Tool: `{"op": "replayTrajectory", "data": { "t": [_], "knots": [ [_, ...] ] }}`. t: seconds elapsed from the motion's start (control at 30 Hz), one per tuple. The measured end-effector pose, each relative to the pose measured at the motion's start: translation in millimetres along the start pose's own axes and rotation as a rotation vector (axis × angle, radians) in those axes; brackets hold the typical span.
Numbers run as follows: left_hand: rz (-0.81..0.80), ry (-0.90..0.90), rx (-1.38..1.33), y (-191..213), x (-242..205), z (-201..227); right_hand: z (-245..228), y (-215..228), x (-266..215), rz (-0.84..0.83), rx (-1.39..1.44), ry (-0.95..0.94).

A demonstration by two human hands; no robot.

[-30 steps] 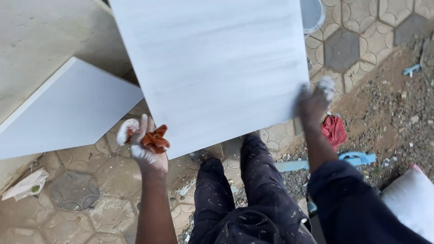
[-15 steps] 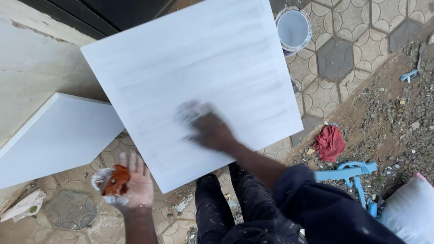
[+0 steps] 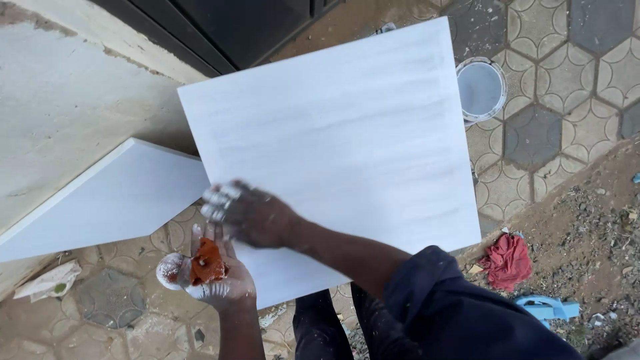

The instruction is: Applying white paint to a cabinet door using a rag as an applicator.

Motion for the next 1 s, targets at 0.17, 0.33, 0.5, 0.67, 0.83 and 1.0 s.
{"op": "replayTrajectory", "data": {
  "t": [0.17, 0.33, 0.5, 0.67, 0.83, 1.0],
  "knots": [
    [0.219, 1.815, -1.022, -61, -81, -53, 304, 154, -185, 0.1, -0.865, -0.718],
    [0.199, 1.584, -0.865, -59, -24, -54, 338, 227, -222, 0.38, -0.619, -1.619],
    [0.402, 1.663, -0.815, -45, -77, -64, 111, 23, 48, 0.456, -0.384, -0.592],
    [0.462, 1.713, -0.761, -45, -66, -50, 125, 4, 54, -0.114, -0.133, -0.259],
    [0.189, 1.071, -0.914, -34, -71, -46, 338, 241, -192, 0.121, -0.445, -1.314],
    [0.348, 1.305, -0.992, -40, -47, -54, 308, 227, -143, 0.278, -0.456, -1.411]
  ]
}}
Point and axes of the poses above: each hand's wrist, its own x-axis towards the middle knuckle, its own y-axis out of the back of the hand, z = x × y, the point moved 6 cm from there along x, towards the middle knuckle, and after that the axes turned 3 degrees about -x, right-handed, at the moved point
